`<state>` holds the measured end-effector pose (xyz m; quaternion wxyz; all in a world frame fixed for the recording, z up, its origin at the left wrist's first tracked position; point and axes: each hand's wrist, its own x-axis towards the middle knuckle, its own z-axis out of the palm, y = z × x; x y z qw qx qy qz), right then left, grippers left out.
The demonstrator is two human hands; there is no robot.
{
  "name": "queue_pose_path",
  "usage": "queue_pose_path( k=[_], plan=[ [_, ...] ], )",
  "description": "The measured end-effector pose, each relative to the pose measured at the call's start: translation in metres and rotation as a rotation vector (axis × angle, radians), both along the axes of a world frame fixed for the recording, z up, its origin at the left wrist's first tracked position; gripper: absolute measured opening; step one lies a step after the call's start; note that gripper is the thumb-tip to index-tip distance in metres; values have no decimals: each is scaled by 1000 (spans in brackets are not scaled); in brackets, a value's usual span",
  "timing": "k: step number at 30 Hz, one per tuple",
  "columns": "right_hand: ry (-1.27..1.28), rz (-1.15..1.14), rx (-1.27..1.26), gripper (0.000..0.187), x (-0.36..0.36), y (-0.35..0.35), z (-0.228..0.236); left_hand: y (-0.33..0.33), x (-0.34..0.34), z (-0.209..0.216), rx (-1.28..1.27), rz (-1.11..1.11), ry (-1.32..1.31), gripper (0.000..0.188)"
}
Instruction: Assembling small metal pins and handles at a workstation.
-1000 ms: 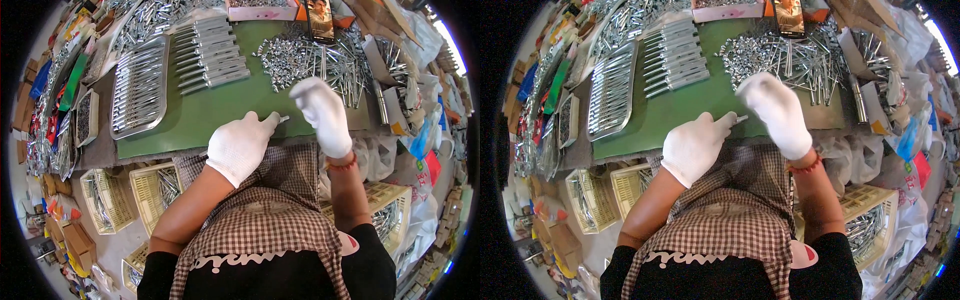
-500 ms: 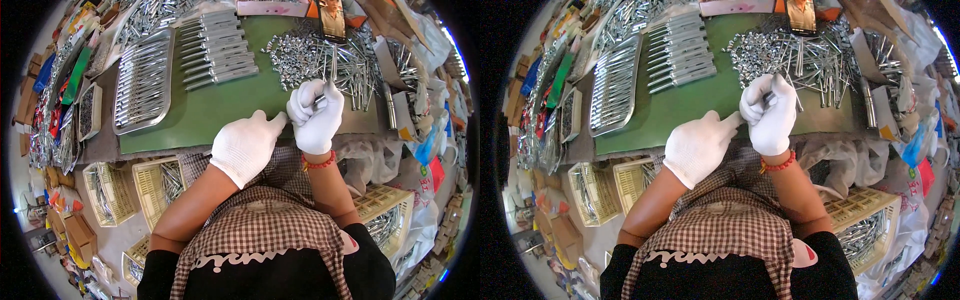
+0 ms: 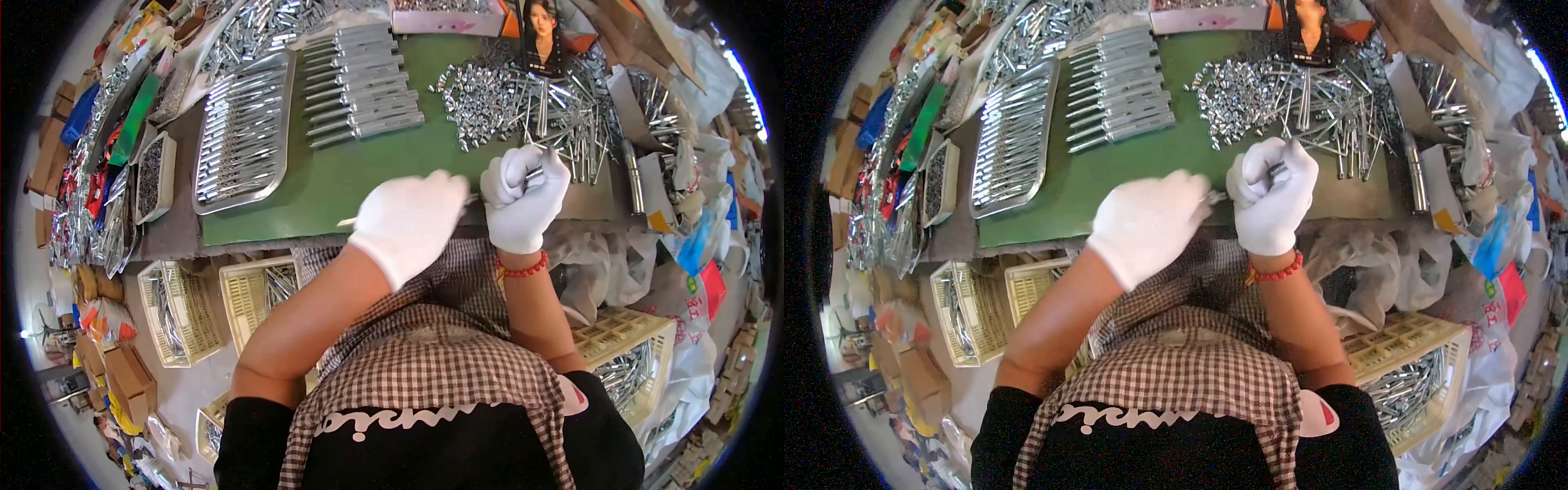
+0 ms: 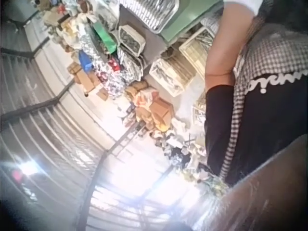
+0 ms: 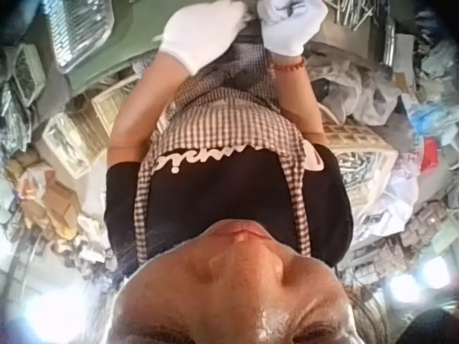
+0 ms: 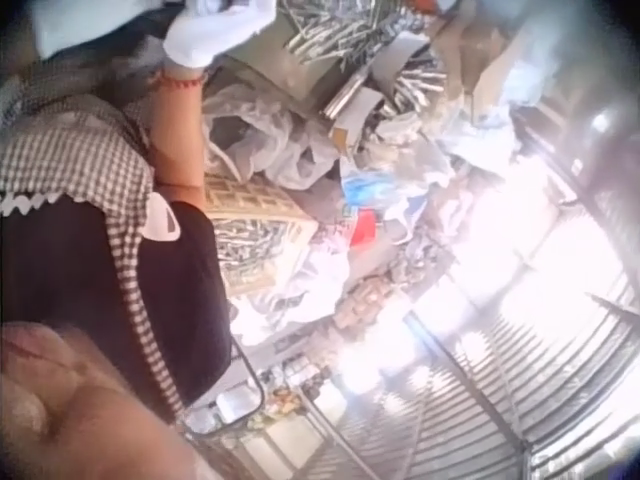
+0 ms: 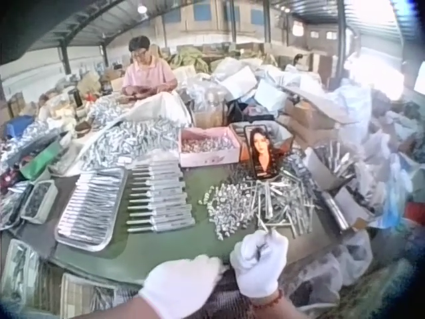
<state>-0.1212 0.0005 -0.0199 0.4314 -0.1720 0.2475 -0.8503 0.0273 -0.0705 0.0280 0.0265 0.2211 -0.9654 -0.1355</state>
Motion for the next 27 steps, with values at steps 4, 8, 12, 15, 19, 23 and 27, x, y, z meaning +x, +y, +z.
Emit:
queue_pose_path(
  k=[4,8,12,15,19,23,27],
  plan=[
    [51,36,23,53,-15,9,-4,13,96,18,113,336,77,20],
    [83,88,29,51,-7,2,0,19,210,14,-89,489,-31,25],
    [154,28,249,46,0,0,3,3,153,17,-119,474,277,19],
    [243,72,374,13,1,1,8,-30,80,10,-290,184,396,22],
    [478,122,364,16,-2,4,-4,-75,14,-14,-297,85,366,27],
    [490,96,362,19,-2,13,1,-85,-2,-23,-399,102,211,20],
    [591,76,442,27,4,26,21,-88,12,-30,-338,58,245,22]
  ],
)
